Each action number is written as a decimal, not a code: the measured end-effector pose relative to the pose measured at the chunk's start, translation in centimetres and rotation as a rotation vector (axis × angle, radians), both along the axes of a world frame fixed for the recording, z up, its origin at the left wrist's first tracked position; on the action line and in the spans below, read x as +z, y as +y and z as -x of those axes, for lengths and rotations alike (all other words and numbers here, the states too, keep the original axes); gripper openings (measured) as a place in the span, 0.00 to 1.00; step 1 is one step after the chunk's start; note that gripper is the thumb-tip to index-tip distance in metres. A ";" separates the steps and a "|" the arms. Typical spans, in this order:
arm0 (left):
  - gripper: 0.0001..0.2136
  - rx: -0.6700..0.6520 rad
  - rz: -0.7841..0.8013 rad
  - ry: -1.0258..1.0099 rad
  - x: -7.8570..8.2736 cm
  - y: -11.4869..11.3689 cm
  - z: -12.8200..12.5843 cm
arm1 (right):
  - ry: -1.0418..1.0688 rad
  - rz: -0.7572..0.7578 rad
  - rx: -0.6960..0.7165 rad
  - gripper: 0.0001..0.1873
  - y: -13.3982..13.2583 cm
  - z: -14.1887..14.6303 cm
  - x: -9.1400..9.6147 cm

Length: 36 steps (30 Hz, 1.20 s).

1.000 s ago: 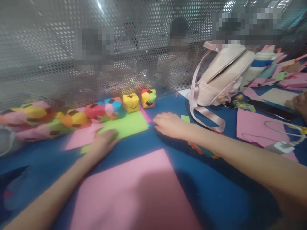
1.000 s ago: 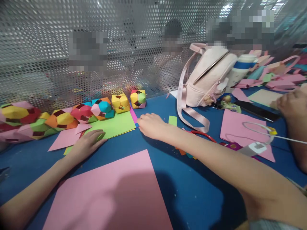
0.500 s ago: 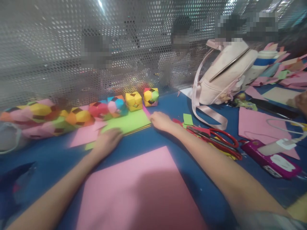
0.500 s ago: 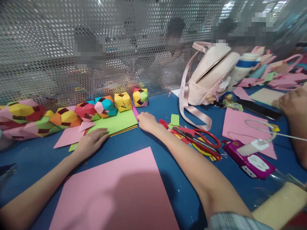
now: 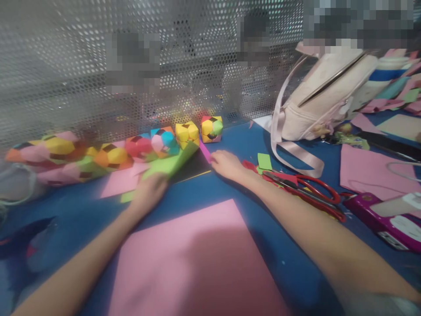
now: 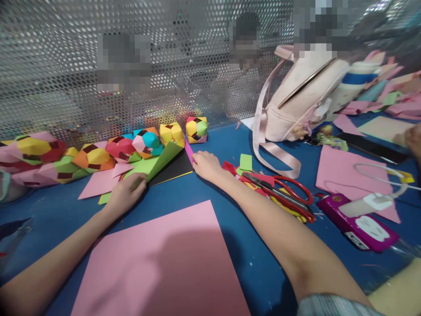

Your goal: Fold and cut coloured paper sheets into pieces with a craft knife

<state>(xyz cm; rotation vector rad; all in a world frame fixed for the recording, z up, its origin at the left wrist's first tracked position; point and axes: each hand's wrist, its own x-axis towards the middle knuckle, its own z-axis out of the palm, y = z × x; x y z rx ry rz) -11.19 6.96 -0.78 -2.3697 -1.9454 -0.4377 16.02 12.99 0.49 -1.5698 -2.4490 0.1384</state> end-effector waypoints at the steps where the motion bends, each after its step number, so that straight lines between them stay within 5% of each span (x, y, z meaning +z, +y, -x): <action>1: 0.14 -0.007 0.002 0.003 0.0 -0.1 -0.1 | 0.013 -0.024 -0.003 0.17 -0.1 0.1 -0.1; 6: 0.09 -0.048 -0.005 0.030 -0.1 -0.3 -0.8 | 0.045 -0.217 0.085 0.29 -0.3 1.4 -0.8; 9: 0.09 -0.067 -0.011 0.043 -0.2 -0.4 -1.0 | -0.030 -0.341 0.325 0.21 -0.2 3.2 -1.0; 12: 0.10 -0.065 -0.022 0.051 -0.2 -0.5 -1.1 | -0.107 -0.314 0.454 0.15 0.0 5.6 -1.3; 18: 0.09 -0.062 -0.028 0.043 -0.2 -0.2 -0.8 | -0.155 -0.242 0.462 0.14 0.0 8.7 -1.4; 25: 0.11 -0.079 0.044 -0.011 -0.8 0.5 -0.8 | -0.184 -0.181 0.442 0.15 0.0 8.1 -1.3; 36: 0.25 -0.383 0.246 -0.225 3.1 3.6 1.9 | -0.153 -0.179 0.434 0.15 0.4 7.9 -1.7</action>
